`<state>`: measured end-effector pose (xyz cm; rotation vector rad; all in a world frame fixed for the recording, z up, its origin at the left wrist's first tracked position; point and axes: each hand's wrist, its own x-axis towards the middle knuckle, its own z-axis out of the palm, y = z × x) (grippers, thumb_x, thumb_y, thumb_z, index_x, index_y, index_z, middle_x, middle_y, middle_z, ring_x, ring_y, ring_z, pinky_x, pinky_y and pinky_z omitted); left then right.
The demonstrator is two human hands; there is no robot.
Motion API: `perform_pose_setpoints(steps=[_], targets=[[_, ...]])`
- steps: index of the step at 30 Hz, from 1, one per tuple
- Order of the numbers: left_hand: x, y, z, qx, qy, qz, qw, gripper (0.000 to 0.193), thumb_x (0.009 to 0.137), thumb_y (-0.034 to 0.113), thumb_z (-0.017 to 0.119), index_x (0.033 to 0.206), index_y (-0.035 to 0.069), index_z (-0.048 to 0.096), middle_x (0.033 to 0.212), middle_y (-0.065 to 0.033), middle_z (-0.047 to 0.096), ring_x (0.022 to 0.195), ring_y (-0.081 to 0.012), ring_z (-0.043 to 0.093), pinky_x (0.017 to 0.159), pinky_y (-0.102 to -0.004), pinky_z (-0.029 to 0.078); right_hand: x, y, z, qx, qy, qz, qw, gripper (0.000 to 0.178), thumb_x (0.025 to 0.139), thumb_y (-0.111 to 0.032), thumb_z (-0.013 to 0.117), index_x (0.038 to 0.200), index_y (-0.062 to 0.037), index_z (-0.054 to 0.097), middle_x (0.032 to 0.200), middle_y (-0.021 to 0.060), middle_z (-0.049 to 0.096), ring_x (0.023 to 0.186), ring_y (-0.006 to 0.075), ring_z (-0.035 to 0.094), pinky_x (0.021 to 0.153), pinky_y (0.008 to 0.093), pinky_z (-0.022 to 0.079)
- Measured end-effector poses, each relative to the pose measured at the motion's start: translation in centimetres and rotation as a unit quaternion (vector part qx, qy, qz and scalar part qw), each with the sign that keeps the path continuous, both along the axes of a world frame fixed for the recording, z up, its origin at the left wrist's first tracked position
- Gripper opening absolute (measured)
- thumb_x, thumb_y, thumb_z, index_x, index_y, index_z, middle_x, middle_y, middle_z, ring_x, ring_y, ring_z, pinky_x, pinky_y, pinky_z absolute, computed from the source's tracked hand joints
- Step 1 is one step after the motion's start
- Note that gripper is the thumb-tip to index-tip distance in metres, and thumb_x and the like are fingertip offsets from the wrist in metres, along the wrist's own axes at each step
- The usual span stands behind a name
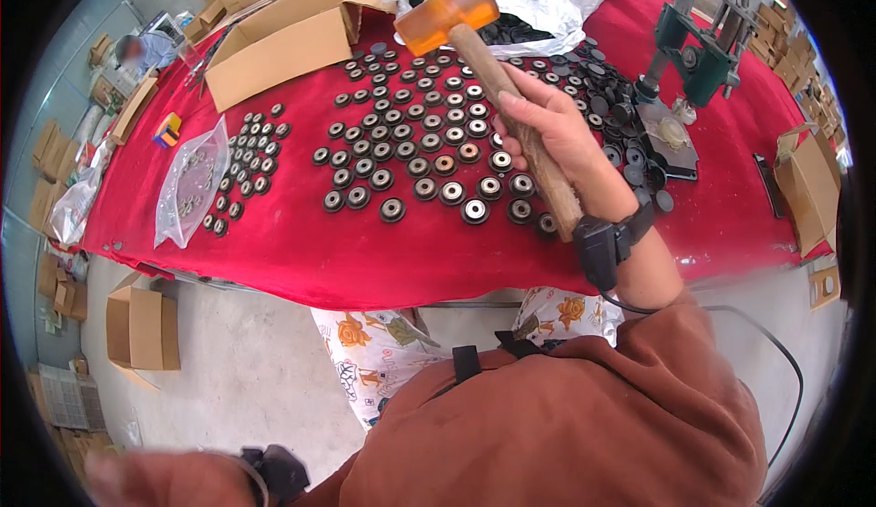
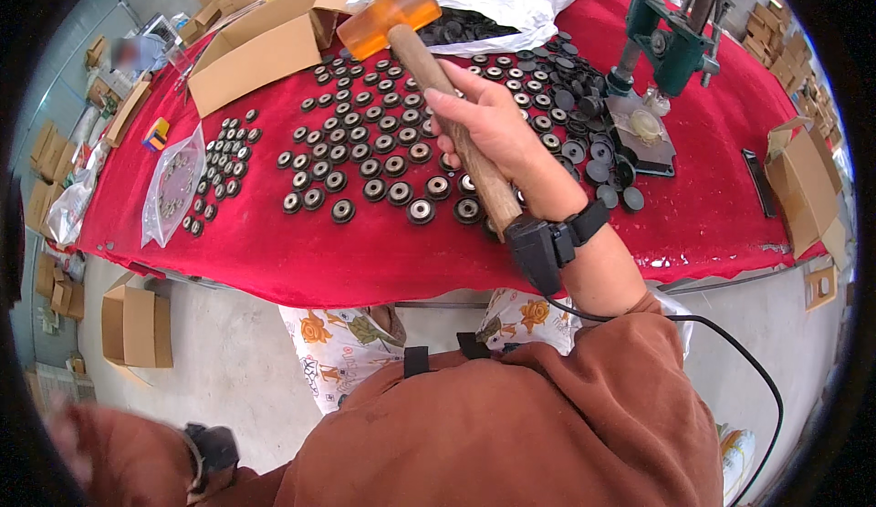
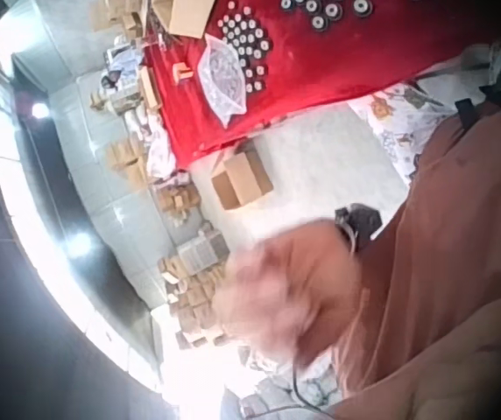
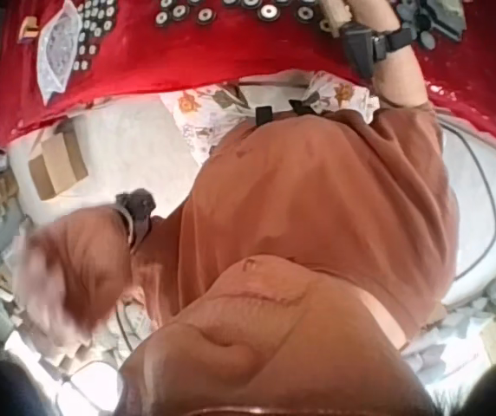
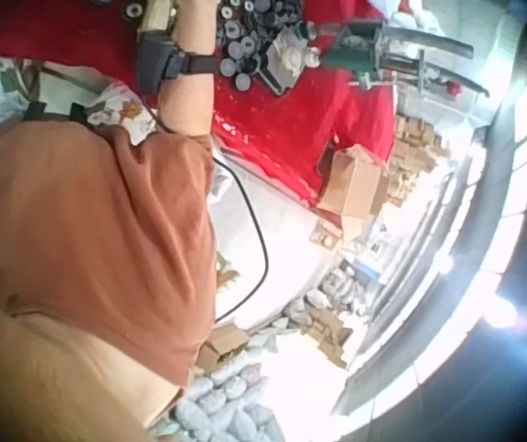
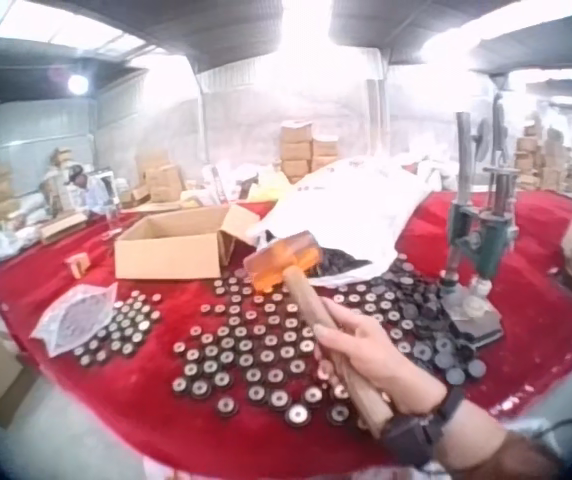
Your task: Hammering metal bearings into circular black plastic or rubber housings using a rubber mallet.
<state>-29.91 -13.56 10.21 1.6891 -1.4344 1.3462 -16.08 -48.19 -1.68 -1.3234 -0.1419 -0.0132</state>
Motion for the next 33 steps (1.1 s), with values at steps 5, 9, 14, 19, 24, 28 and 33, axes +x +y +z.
perform_pose_setpoints(steps=[5,9,14,19,24,28,33], targets=[[9.1,0.9,-10.5,0.058,0.295,0.195,0.934,0.024,0.079,-0.004,0.058,0.103,-0.001,0.062,0.100,-0.0160,0.063,0.096,-0.0288,0.059,0.084,-0.0369,0.045,-1.5,2.0,2.0,-0.034,-0.008,-0.019,0.999,0.055,0.090,-0.016,0.057,0.140,-0.0101,0.035,0.074,0.0017,0.054,0.053,0.0080,0.052,0.042,0.0213,0.044],[15.4,7.7,-17.4,0.029,0.323,0.334,0.885,0.026,0.083,0.004,0.060,0.108,-0.002,0.059,0.102,-0.0168,0.062,0.093,-0.0272,0.061,0.081,-0.0350,0.048,-2.6,3.6,4.0,-0.055,-0.018,0.010,0.998,0.056,0.091,-0.015,0.056,0.141,-0.0073,0.033,0.074,0.0020,0.054,0.052,0.0075,0.052,0.041,0.0212,0.045],[21.2,12.1,-16.6,0.022,0.358,0.472,0.805,0.036,0.080,0.009,0.065,0.114,0.002,0.057,0.094,-0.0170,0.063,0.077,-0.0295,0.064,0.070,-0.0373,0.051,-1.9,5.5,4.3,-0.065,0.020,0.045,0.997,0.057,0.091,-0.014,0.055,0.142,-0.0079,0.031,0.074,0.0024,0.054,0.053,0.0077,0.053,0.041,0.0214,0.045],[25.9,16.4,-16.1,0.186,0.315,0.625,0.690,0.036,0.077,0.023,0.067,0.107,0.005,0.061,0.088,-0.0201,0.063,0.080,-0.0362,0.063,0.068,-0.0458,0.050,-0.4,7.5,2.8,-0.076,0.042,0.074,0.994,0.058,0.090,-0.013,0.056,0.142,-0.0063,0.030,0.074,0.0024,0.055,0.052,0.0087,0.054,0.040,0.0222,0.046],[29.0,25.5,-14.4,-0.027,0.295,0.730,0.616,0.040,0.078,0.039,0.064,0.086,0.001,0.061,0.082,-0.0235,0.063,0.084,-0.0397,0.062,0.074,-0.0475,0.049,0.5,9.2,2.5,-0.097,0.060,0.089,0.989,0.059,0.090,-0.012,0.055,0.142,-0.0049,0.028,0.072,0.0004,0.053,0.052,0.0074,0.053,0.041,0.0216,0.046],[28.1,25.0,-16.8,-0.112,0.257,0.735,0.617,0.043,0.076,0.027,0.070,0.102,-0.002,0.052,0.112,-0.0234,0.054,0.094,-0.0428,0.059,0.079,-0.0473,0.049,3.1,10.6,2.4,-0.161,0.084,0.119,0.976,0.057,0.090,-0.011,0.053,0.142,-0.0094,0.031,0.073,-0.0005,0.052,0.053,0.0065,0.052,0.041,0.0217,0.045],[27.0,23.4,-18.9,-0.162,0.287,0.732,0.596,0.038,0.077,0.029,0.070,0.098,0.002,0.054,0.105,-0.0198,0.057,0.087,-0.0382,0.061,0.075,-0.0453,0.048,10.2,15.3,1.4,-0.349,-0.009,0.127,0.929,0.057,0.088,-0.015,0.055,0.140,-0.0067,0.034,0.074,0.0039,0.055,0.053,0.0091,0.054,0.045,0.0249,0.046]])
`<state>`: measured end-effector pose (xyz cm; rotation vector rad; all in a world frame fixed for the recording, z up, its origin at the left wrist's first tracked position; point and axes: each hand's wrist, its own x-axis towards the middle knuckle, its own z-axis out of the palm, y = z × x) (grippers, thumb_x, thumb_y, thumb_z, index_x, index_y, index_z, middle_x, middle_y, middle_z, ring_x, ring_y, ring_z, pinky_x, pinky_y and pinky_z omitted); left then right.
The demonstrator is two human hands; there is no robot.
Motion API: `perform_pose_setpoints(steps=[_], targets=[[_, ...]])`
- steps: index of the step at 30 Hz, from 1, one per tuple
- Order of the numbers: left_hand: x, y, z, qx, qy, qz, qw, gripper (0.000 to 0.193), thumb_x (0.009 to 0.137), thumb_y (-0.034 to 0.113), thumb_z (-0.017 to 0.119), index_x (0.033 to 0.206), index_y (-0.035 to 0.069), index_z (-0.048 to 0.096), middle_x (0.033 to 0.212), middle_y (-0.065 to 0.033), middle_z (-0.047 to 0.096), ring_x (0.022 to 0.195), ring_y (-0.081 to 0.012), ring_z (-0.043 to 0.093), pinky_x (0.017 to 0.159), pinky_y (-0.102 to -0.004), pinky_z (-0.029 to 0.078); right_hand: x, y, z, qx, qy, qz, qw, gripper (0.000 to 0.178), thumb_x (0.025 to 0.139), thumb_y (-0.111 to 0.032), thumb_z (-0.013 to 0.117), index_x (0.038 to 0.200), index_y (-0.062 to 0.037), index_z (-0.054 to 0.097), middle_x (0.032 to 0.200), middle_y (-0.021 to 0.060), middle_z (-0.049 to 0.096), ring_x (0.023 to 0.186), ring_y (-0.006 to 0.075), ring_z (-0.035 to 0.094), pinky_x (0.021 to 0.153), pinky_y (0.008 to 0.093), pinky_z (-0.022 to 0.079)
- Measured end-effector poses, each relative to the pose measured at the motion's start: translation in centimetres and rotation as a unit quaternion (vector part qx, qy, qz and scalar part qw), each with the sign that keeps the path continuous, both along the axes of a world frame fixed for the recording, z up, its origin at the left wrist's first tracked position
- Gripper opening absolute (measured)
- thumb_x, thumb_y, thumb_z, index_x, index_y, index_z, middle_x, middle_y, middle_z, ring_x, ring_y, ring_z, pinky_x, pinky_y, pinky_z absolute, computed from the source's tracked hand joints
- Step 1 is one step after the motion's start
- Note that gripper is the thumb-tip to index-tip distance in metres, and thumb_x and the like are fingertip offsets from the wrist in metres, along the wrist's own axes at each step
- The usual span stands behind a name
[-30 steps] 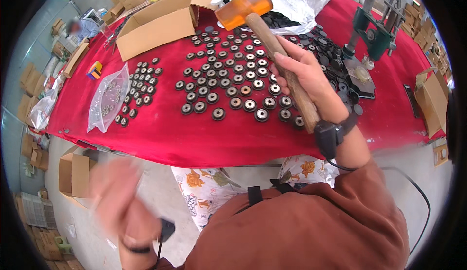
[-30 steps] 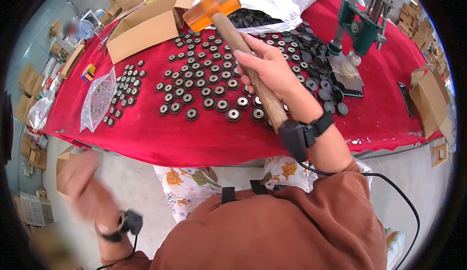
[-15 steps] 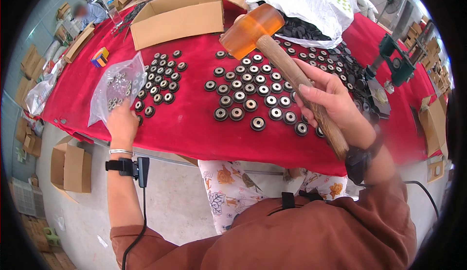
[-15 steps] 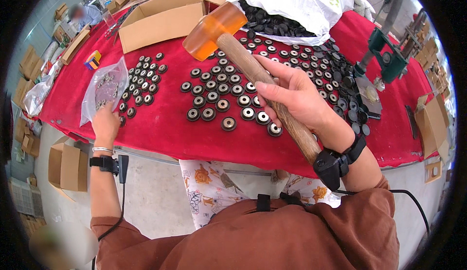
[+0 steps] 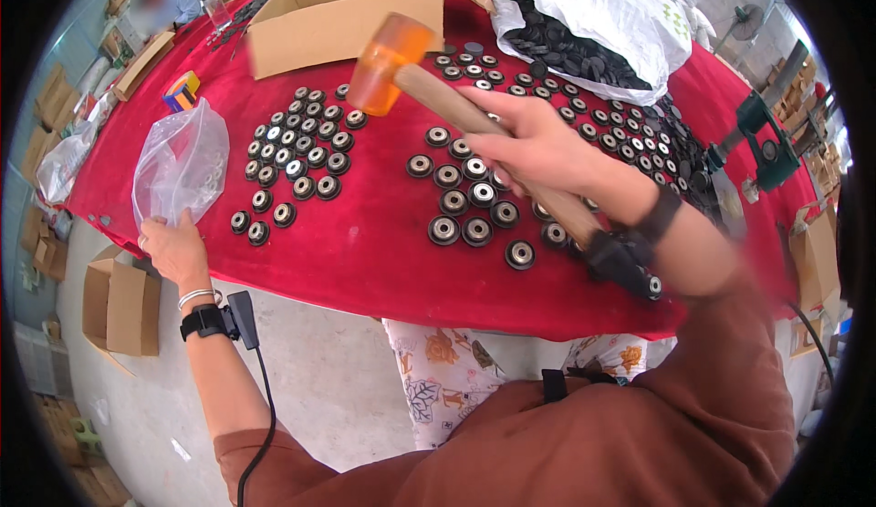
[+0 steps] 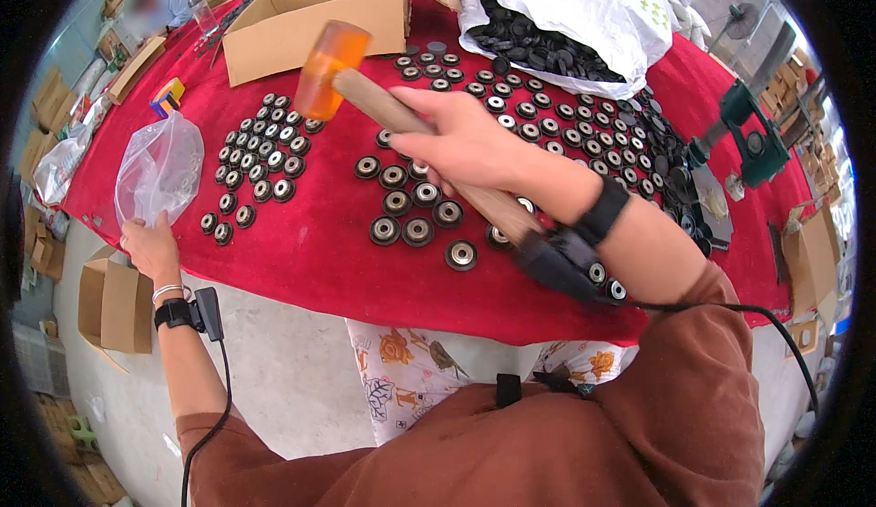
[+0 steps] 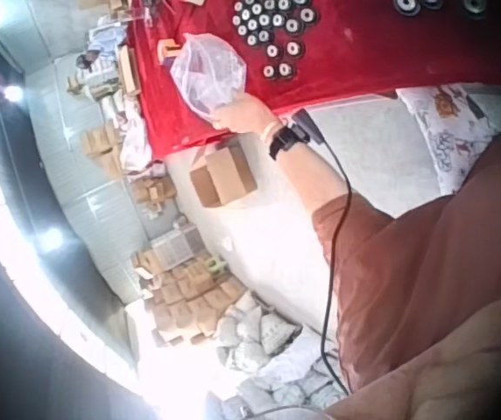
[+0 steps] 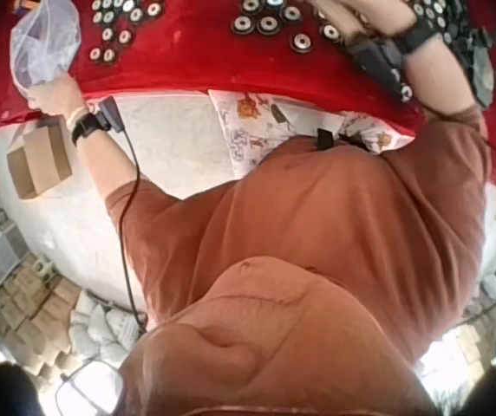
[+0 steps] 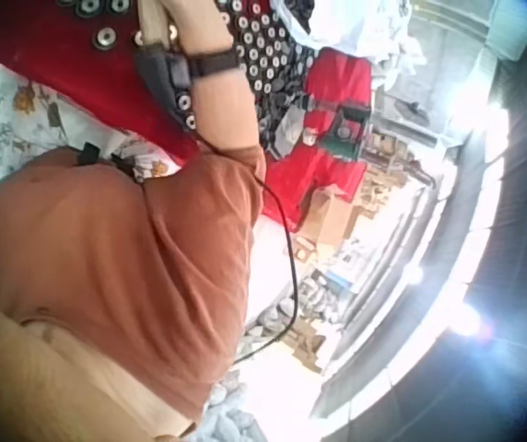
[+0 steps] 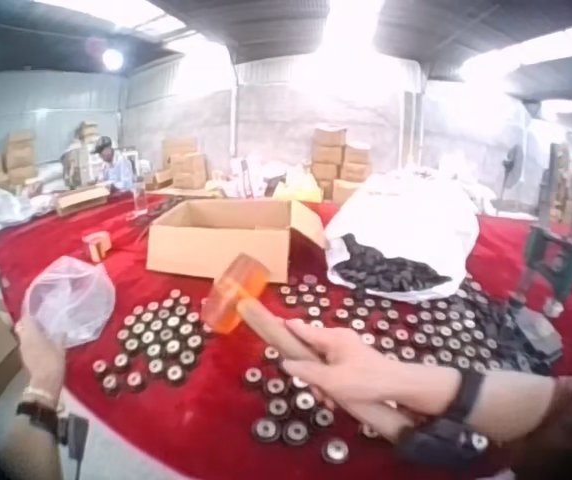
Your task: Hammering metal bearings into circular black plastic or rubber housings using a rubber mallet.
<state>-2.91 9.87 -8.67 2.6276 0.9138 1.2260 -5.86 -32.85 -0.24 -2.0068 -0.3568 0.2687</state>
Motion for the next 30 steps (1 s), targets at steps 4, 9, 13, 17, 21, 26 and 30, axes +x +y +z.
perform_pose_setpoints(steps=[4,9,13,17,21,26,30], targets=[[-0.8,-0.3,0.9,0.000,0.003,-0.037,0.999,0.055,0.081,0.052,0.058,0.063,0.000,0.058,0.057,-0.0144,0.059,0.066,-0.0328,0.062,0.067,-0.0430,0.046,7.3,3.4,-1.6,-0.183,-0.297,-0.008,0.937,0.057,0.085,-0.020,0.058,0.134,-0.0016,0.039,0.088,0.0180,0.064,0.070,0.0257,0.064,0.064,0.0356,0.051],[-1.0,-0.6,-0.1,-0.028,0.054,-0.017,0.998,0.063,0.090,0.052,0.042,0.066,-0.002,0.066,0.061,-0.0168,0.063,0.063,-0.0331,0.063,0.065,-0.0431,0.047,12.2,7.4,-2.1,-0.196,-0.308,-0.014,0.931,0.050,0.082,-0.021,0.062,0.125,-0.0011,0.046,0.106,0.0262,0.059,0.097,0.0391,0.058,0.087,0.0420,0.046],[-2.2,-2.6,1.8,-0.212,0.100,-0.054,0.971,0.062,0.093,0.044,0.040,0.071,-0.007,0.066,0.063,-0.0172,0.064,0.063,-0.0298,0.065,0.066,-0.0408,0.049,14.3,9.0,-2.3,-0.165,-0.273,-0.002,0.948,0.046,0.081,-0.017,0.061,0.123,-0.0008,0.048,0.111,0.0268,0.056,0.108,0.0420,0.052,0.094,0.0429,0.041],[-3.0,-4.0,0.0,-0.167,0.053,-0.171,0.970,0.045,0.093,0.034,0.047,0.085,-0.004,0.069,0.075,-0.0184,0.067,0.075,-0.0309,0.067,0.071,-0.0373,0.050,14.7,9.4,-1.3,-0.130,-0.288,0.014,0.949,0.048,0.081,-0.016,0.061,0.124,0.0006,0.047,0.110,0.0267,0.056,0.107,0.0406,0.053,0.092,0.0422,0.042],[-3.4,-6.3,0.9,-0.184,0.056,-0.221,0.956,0.040,0.092,0.032,0.050,0.098,-0.003,0.066,0.089,-0.0206,0.067,0.086,-0.0332,0.066,0.079,-0.0376,0.049,14.2,9.5,-0.5,-0.125,-0.224,-0.004,0.966,0.048,0.082,-0.014,0.060,0.126,-0.0019,0.046,0.112,0.0264,0.056,0.108,0.0405,0.052,0.091,0.0430,0.043],[-2.2,-7.0,1.4,-0.232,0.070,-0.364,0.899,0.065,0.088,0.032,0.059,0.131,-0.011,0.037,0.124,-0.0295,0.051,0.118,-0.0352,0.050,0.100,-0.0367,0.037,16.3,10.4,-1.2,-0.285,-0.395,-0.012,0.873,0.049,0.080,-0.010,0.057,0.127,-0.0094,0.042,0.101,0.0225,0.056,0.090,0.0416,0.058,0.076,0.0482,0.049],[0.1,-6.3,0.6,-0.230,0.134,-0.407,0.874,0.079,0.084,0.041,0.062,0.136,-0.010,0.030,0.137,-0.0288,0.038,0.130,-0.0333,0.037,0.106,-0.0360,0.029,18.3,12.7,-1.6,-0.406,-0.416,0.019,0.814,0.037,0.082,-0.011,0.054,0.118,-0.0043,0.048,0.099,0.0228,0.056,0.088,0.0357,0.061,0.072,0.0441,0.051]])
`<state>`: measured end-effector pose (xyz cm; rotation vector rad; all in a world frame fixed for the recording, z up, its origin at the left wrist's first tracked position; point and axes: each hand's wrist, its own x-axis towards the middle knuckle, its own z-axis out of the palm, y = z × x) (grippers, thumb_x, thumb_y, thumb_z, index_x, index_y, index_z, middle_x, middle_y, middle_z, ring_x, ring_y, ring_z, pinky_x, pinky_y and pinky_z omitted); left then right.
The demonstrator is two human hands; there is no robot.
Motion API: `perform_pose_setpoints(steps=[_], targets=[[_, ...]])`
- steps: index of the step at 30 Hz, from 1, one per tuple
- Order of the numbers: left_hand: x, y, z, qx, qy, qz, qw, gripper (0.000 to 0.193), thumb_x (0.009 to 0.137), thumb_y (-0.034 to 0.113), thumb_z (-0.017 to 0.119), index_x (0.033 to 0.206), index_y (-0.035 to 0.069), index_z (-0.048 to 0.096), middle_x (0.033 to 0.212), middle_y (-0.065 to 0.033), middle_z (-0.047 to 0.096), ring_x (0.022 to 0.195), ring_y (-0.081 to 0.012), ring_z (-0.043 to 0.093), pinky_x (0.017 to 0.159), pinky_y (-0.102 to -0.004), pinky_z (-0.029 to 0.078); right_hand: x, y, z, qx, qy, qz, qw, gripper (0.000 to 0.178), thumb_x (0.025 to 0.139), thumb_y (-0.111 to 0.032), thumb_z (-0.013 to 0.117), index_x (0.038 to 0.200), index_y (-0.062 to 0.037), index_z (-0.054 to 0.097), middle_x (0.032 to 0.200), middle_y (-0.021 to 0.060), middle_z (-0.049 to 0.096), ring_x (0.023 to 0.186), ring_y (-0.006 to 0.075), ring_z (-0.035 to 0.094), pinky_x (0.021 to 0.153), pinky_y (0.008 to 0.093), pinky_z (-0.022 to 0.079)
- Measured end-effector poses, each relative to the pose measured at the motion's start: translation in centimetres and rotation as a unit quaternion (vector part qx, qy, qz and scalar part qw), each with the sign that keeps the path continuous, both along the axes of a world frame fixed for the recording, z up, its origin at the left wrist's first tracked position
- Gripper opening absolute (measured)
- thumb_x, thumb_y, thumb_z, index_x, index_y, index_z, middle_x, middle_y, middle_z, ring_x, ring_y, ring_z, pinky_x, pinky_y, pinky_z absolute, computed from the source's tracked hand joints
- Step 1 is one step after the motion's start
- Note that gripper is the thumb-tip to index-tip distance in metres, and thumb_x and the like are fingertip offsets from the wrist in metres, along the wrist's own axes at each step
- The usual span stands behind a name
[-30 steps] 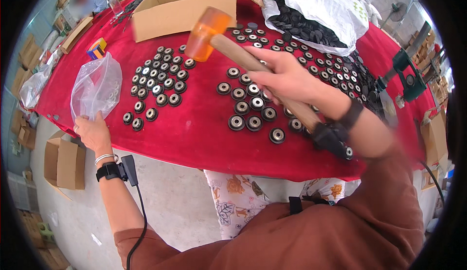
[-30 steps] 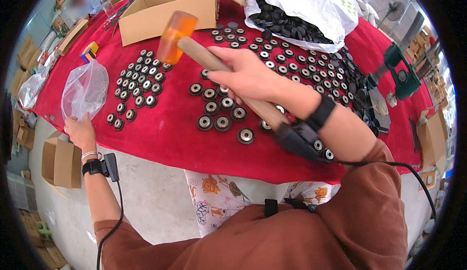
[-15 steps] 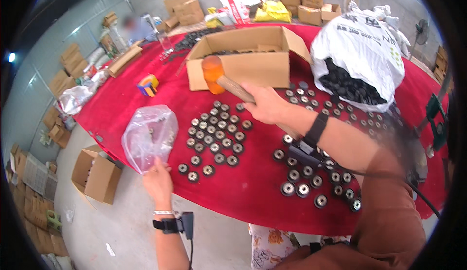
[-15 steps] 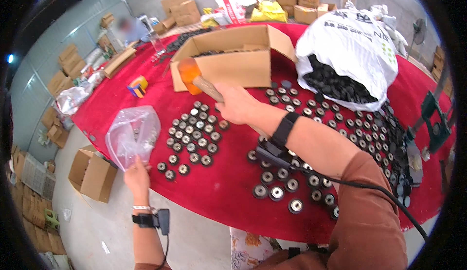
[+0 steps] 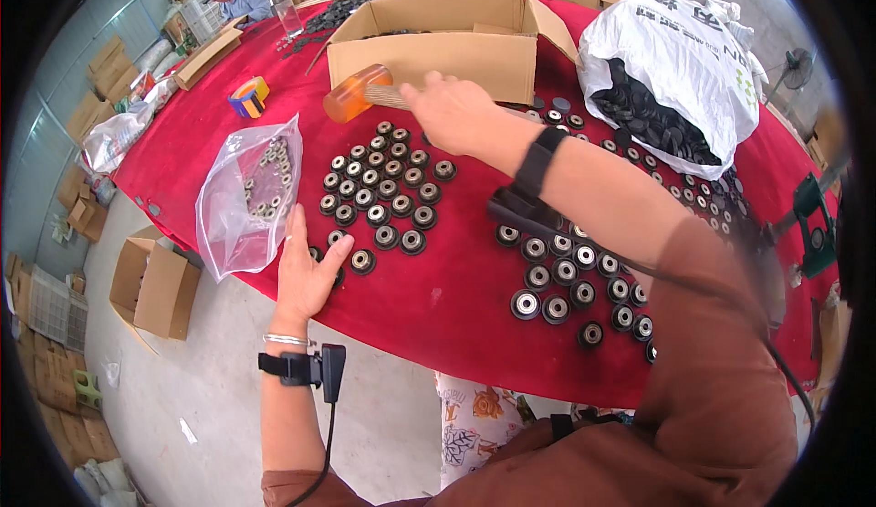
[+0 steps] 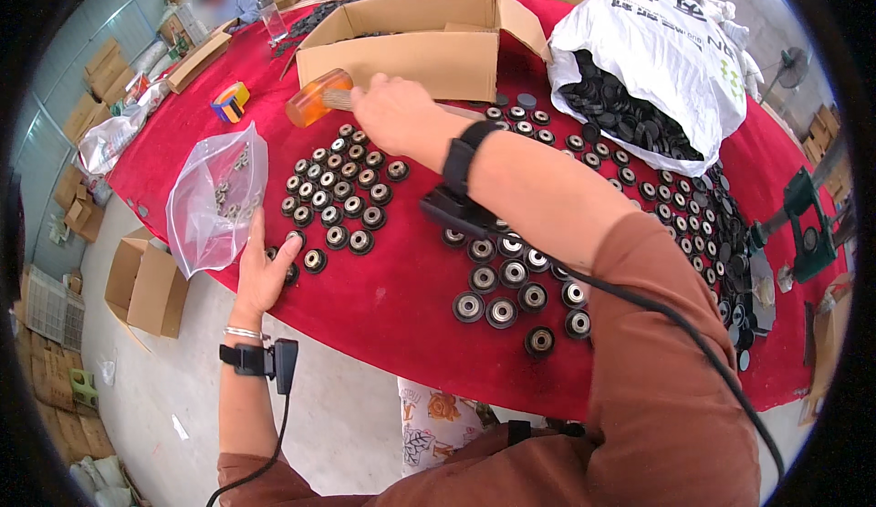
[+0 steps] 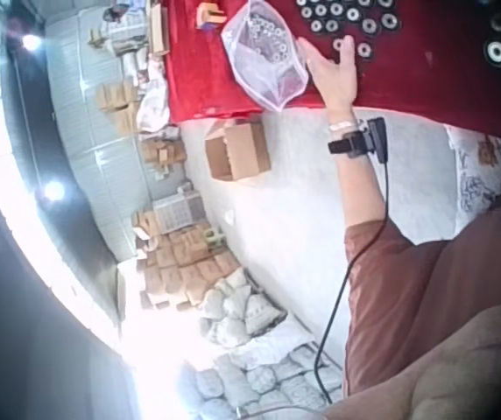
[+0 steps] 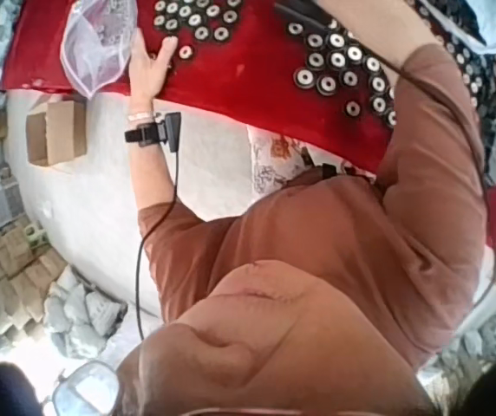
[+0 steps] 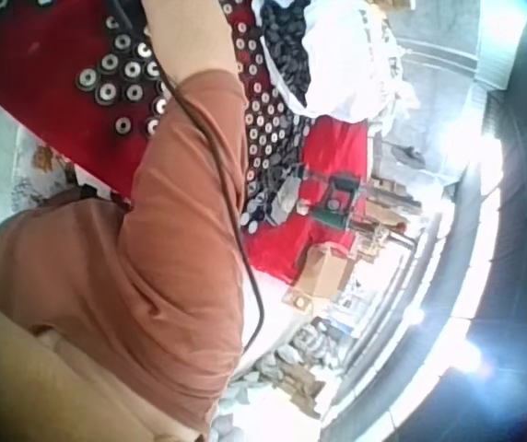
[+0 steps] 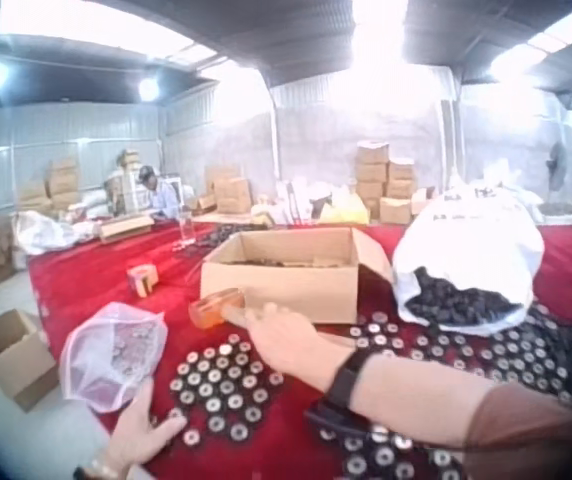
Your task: Hammering metal bearings into circular black plastic or rubber housings using a rubber mallet.
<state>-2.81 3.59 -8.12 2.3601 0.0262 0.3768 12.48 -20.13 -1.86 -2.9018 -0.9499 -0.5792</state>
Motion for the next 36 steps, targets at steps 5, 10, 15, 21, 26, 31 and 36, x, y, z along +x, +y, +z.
perform_pose_setpoints(steps=[5,10,15,21,26,31,36], targets=[[1.4,0.2,-0.1,0.028,0.006,-0.033,0.999,0.074,0.086,0.045,0.057,0.135,-0.006,0.035,0.136,-0.0259,0.040,0.129,-0.0327,0.038,0.107,-0.0354,0.028,0.4,1.9,-1.6,-0.067,-0.034,0.045,0.996,0.026,0.083,-0.012,0.051,0.105,0.0018,0.053,0.093,0.0203,0.059,0.083,0.0317,0.064,0.065,0.0417,0.053],[4.0,-0.1,-0.5,-0.029,-0.038,-0.116,0.992,0.072,0.087,0.044,0.056,0.135,-0.006,0.035,0.132,-0.0240,0.045,0.126,-0.0317,0.041,0.106,-0.0350,0.028,-0.9,1.5,-2.5,-0.092,-0.038,0.007,0.995,0.031,0.081,-0.012,0.056,0.107,0.0032,0.054,0.091,0.0175,0.059,0.079,0.0301,0.064,0.060,0.0407,0.054],[4.8,-0.4,0.6,0.114,0.081,-0.111,0.984,0.077,0.086,0.047,0.053,0.139,-0.004,0.029,0.139,-0.0245,0.037,0.132,-0.0318,0.033,0.110,-0.0359,0.022,-1.9,0.9,-2.0,-0.116,-0.057,0.028,0.991,0.033,0.080,-0.010,0.057,0.110,0.0037,0.054,0.091,0.0171,0.059,0.080,0.0292,0.063,0.059,0.0402,0.053],[4.8,-2.3,0.3,0.081,0.082,-0.138,0.984,0.077,0.088,0.044,0.054,0.141,-0.004,0.025,0.142,-0.0272,0.032,0.134,-0.0337,0.030,0.110,-0.0359,0.021,-2.6,-1.3,-1.4,-0.115,-0.032,0.025,0.993,0.036,0.080,-0.009,0.057,0.112,0.0039,0.053,0.094,0.0184,0.058,0.081,0.0300,0.063,0.062,0.0393,0.053],[5.4,-1.1,-0.1,0.136,0.057,-0.144,0.979,0.074,0.090,0.042,0.050,0.140,-0.006,0.024,0.143,-0.0264,0.031,0.135,-0.0318,0.028,0.111,-0.0333,0.020,-3.0,-3.6,-1.7,-0.117,-0.022,0.023,0.993,0.042,0.081,-0.010,0.056,0.120,0.0036,0.049,0.096,0.0197,0.057,0.084,0.0312,0.062,0.066,0.0388,0.053],[8.9,1.2,1.5,0.004,0.127,-0.099,0.987,0.066,0.093,0.035,0.039,0.140,-0.008,0.021,0.147,-0.0243,0.024,0.138,-0.0286,0.023,0.111,-0.0311,0.018,-2.5,-3.0,-1.9,-0.090,-0.055,0.025,0.994,0.043,0.082,-0.011,0.055,0.122,0.0034,0.049,0.094,0.0189,0.057,0.082,0.0304,0.062,0.064,0.0391,0.053],[11.3,0.1,1.0,0.082,0.207,-0.086,0.971,0.072,0.084,0.028,0.042,0.140,-0.010,0.018,0.146,-0.0264,0.023,0.138,-0.0311,0.023,0.111,-0.0300,0.017,-2.3,0.3,-2.4,-0.080,-0.018,0.016,0.996,0.034,0.083,-0.016,0.055,0.110,0.0039,0.055,0.097,0.0181,0.058,0.086,0.0308,0.062,0.062,0.0444,0.052]])
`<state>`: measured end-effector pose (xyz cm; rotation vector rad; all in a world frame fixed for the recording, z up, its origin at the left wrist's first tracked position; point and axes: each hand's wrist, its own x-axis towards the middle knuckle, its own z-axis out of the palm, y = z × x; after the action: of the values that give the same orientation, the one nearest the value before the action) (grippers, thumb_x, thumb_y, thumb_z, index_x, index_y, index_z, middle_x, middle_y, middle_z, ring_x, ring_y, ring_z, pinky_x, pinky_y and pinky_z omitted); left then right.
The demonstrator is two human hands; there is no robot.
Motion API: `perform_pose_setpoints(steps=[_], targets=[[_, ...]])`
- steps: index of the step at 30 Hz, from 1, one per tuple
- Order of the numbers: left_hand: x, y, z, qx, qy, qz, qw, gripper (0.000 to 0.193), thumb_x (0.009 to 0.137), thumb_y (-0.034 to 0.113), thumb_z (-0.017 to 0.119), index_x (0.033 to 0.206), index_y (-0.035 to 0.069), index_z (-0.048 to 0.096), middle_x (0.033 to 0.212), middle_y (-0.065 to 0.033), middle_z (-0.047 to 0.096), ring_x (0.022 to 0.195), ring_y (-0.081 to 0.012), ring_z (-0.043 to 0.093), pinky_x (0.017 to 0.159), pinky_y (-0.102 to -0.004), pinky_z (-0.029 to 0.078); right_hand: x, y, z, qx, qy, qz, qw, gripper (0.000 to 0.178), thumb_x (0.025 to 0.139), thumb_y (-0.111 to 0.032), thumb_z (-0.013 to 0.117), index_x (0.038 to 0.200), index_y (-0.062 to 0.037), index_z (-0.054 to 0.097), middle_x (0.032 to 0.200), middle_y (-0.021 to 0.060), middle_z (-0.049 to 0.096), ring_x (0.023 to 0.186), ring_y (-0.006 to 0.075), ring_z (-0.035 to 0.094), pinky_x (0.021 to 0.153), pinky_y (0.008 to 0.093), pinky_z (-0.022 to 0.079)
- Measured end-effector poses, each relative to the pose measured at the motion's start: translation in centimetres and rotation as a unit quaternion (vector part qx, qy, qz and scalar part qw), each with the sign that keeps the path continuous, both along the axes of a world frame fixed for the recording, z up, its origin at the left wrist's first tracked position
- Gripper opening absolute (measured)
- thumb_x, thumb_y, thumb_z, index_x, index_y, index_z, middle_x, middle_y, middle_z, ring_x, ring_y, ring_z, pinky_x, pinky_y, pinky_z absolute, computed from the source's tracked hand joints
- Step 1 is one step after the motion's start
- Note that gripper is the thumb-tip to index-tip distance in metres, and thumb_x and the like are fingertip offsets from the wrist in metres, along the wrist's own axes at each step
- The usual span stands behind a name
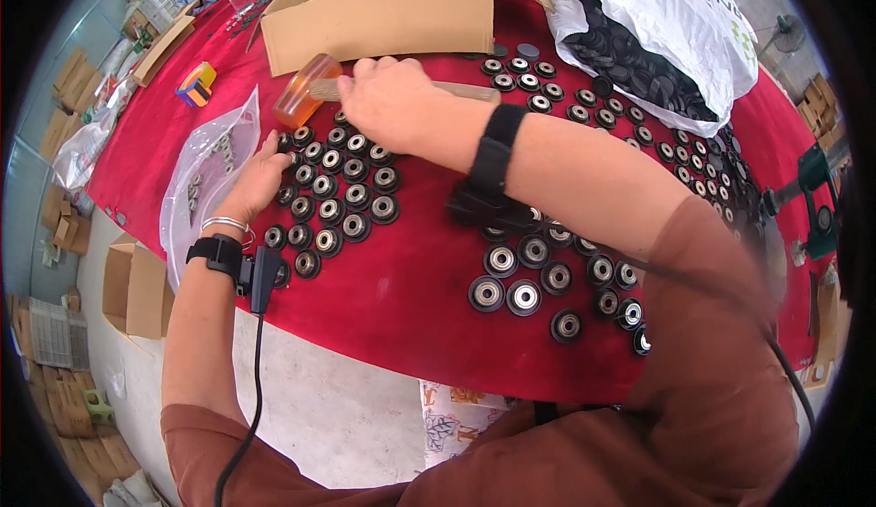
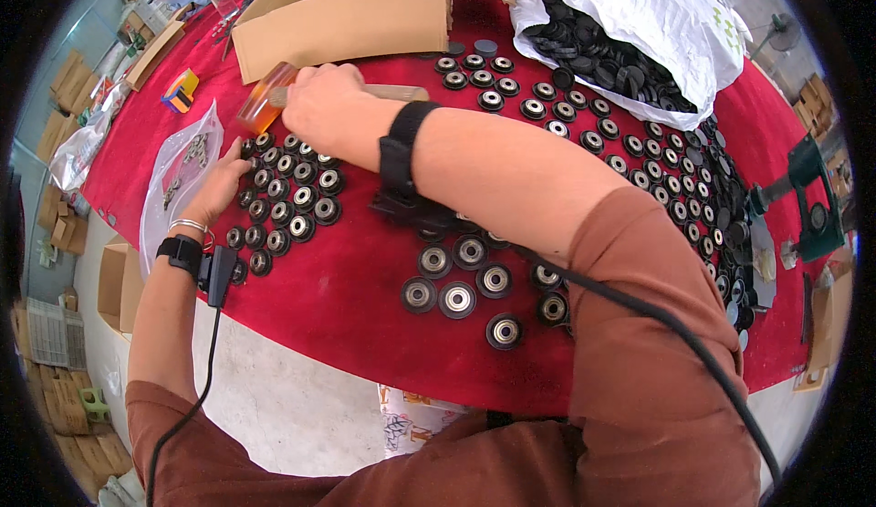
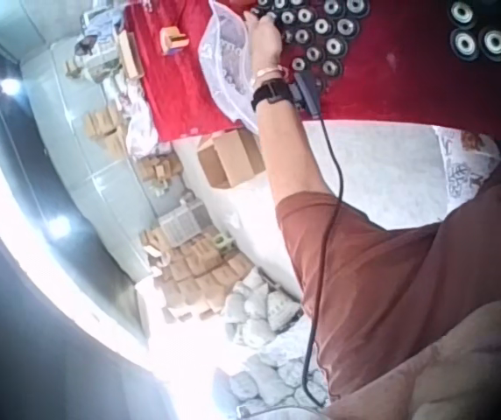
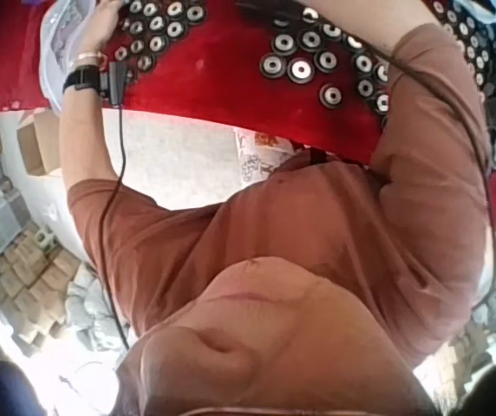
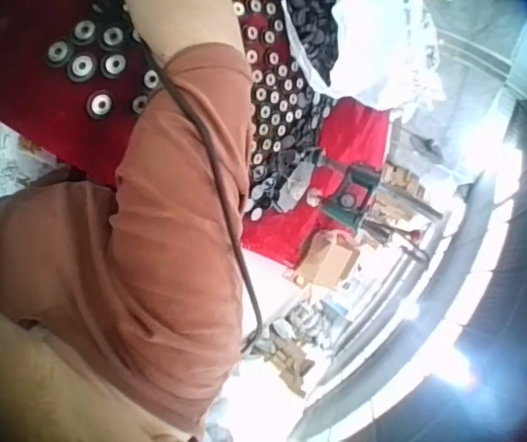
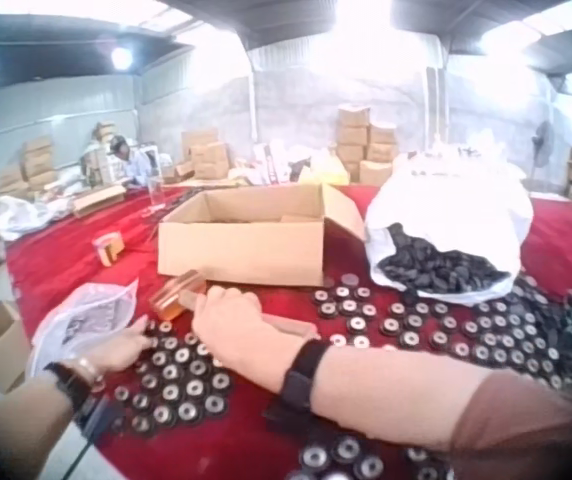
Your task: Hammering metal bearings into circular black plastic or rubber housings using a rubber mallet.
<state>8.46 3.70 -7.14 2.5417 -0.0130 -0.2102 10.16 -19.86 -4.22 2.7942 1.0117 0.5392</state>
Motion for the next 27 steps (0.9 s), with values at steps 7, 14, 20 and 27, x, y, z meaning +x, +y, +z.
perform_pose_setpoints(steps=[7,14,20,27], targets=[[-1.3,-1.5,-0.1,-0.040,-0.025,-0.065,0.997,0.075,0.090,0.040,0.042,0.142,-0.008,0.016,0.148,-0.0261,0.020,0.139,-0.0311,0.019,0.113,-0.0316,0.014,-1.1,-3.1,0.6,-0.032,-0.019,0.005,0.999,0.036,0.082,-0.015,0.056,0.113,0.0030,0.053,0.094,0.0175,0.057,0.083,0.0284,0.062,0.063,0.0387,0.053],[-11.3,-0.9,1.3,0.014,-0.151,-0.123,0.981,0.107,0.067,0.045,0.075,0.142,-0.005,0.018,0.146,-0.0272,0.021,0.138,-0.0350,0.019,0.112,-0.0385,0.017,0.0,-6.1,1.2,0.007,-0.056,-0.022,0.998,0.047,0.084,-0.012,0.052,0.128,0.0006,0.045,0.094,0.0194,0.056,0.078,0.0314,0.062,0.063,0.0398,0.054],[-11.9,-3.0,-1.2,0.139,-0.168,-0.062,0.974,0.122,0.055,0.051,0.082,0.145,0.004,0.014,0.146,-0.0305,0.013,0.136,-0.0421,0.017,0.110,-0.0456,0.020,0.0,-5.3,-0.6,-0.012,-0.061,-0.040,0.997,0.044,0.083,-0.013,0.054,0.124,0.0022,0.048,0.087,0.0176,0.057,0.073,0.0290,0.063,0.055,0.0386,0.054],[-10.5,-5.9,-2.1,0.138,-0.190,-0.039,0.971,0.116,0.060,0.055,0.078,0.143,0.001,0.018,0.145,-0.0310,0.016,0.136,-0.0428,0.016,0.111,-0.0479,0.017,-1.7,-7.3,0.4,0.002,0.011,-0.054,0.998,0.035,0.085,-0.018,0.054,0.113,0.0033,0.051,0.102,0.0194,0.057,0.091,0.0323,0.063,0.068,0.0464,0.053]])
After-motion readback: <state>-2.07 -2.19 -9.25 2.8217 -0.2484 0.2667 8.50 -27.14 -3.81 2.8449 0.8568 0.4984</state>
